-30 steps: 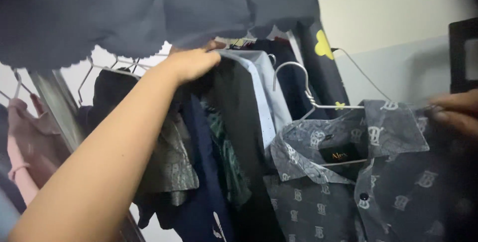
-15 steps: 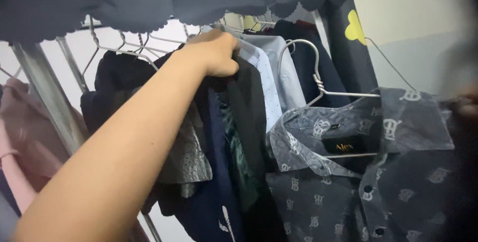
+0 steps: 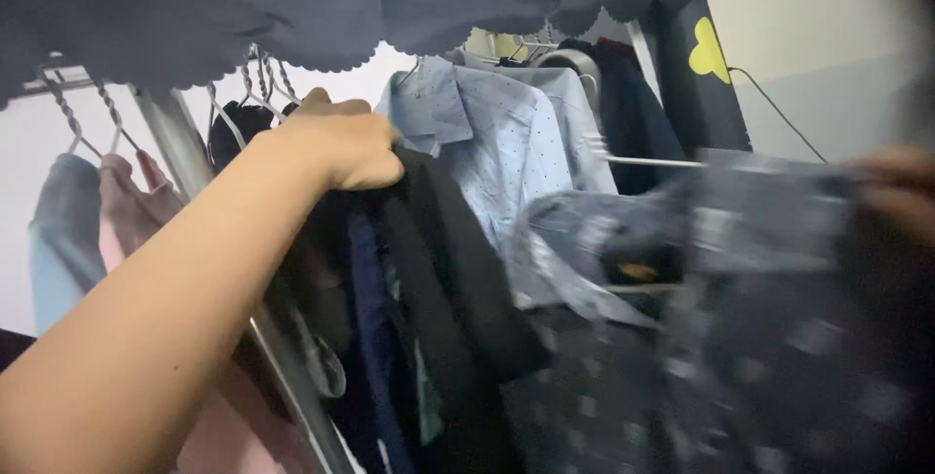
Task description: The person removes a patterned shirt and a black garment from a pile, buttons the shirt, places each item on a hanger, and hangs them on a closet rod. The person handles the garments by hand and uses metal hangers.
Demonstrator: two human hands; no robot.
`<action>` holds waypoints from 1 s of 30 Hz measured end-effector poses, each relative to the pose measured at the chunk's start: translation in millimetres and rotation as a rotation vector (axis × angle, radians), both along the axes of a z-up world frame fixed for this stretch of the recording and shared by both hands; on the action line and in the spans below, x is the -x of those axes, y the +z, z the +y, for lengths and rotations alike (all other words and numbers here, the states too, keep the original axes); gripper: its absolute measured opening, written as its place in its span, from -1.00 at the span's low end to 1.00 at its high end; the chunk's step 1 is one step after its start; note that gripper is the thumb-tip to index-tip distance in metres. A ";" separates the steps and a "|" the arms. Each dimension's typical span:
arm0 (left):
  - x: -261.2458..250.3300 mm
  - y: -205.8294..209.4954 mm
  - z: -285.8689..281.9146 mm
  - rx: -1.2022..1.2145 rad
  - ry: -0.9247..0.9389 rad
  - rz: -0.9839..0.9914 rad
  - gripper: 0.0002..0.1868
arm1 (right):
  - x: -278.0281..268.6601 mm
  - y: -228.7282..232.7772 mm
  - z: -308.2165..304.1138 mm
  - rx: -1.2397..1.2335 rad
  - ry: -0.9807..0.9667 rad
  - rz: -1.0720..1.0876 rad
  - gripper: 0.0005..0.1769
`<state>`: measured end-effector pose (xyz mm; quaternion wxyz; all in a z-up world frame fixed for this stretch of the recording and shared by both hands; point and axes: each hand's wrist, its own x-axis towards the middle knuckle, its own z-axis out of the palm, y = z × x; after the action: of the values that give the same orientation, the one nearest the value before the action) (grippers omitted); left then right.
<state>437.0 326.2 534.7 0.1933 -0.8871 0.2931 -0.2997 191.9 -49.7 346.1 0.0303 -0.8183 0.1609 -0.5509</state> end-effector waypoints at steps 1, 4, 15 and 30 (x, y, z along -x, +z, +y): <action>-0.4 -1.2 1.0 -0.010 0.005 0.008 -0.50 | -3.2 13.3 33.6 0.033 -0.026 0.032 -0.67; -5.6 -9.3 2.2 -0.018 -0.033 -0.008 -0.51 | -34.2 47.9 120.1 0.165 -0.101 0.102 -0.68; -4.9 -11.7 -4.1 -0.103 0.141 0.074 -0.51 | -113.4 117.3 88.3 0.434 -0.114 -0.069 -0.72; -66.2 -188.3 -114.5 -0.845 0.721 -0.056 -0.35 | -91.8 71.8 75.4 0.508 -0.146 0.015 -0.74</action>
<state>503.2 211.7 346.3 0.6304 -0.7681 0.0606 -0.0943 283.7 25.7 418.0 -0.2170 -0.7899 0.0761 -0.5685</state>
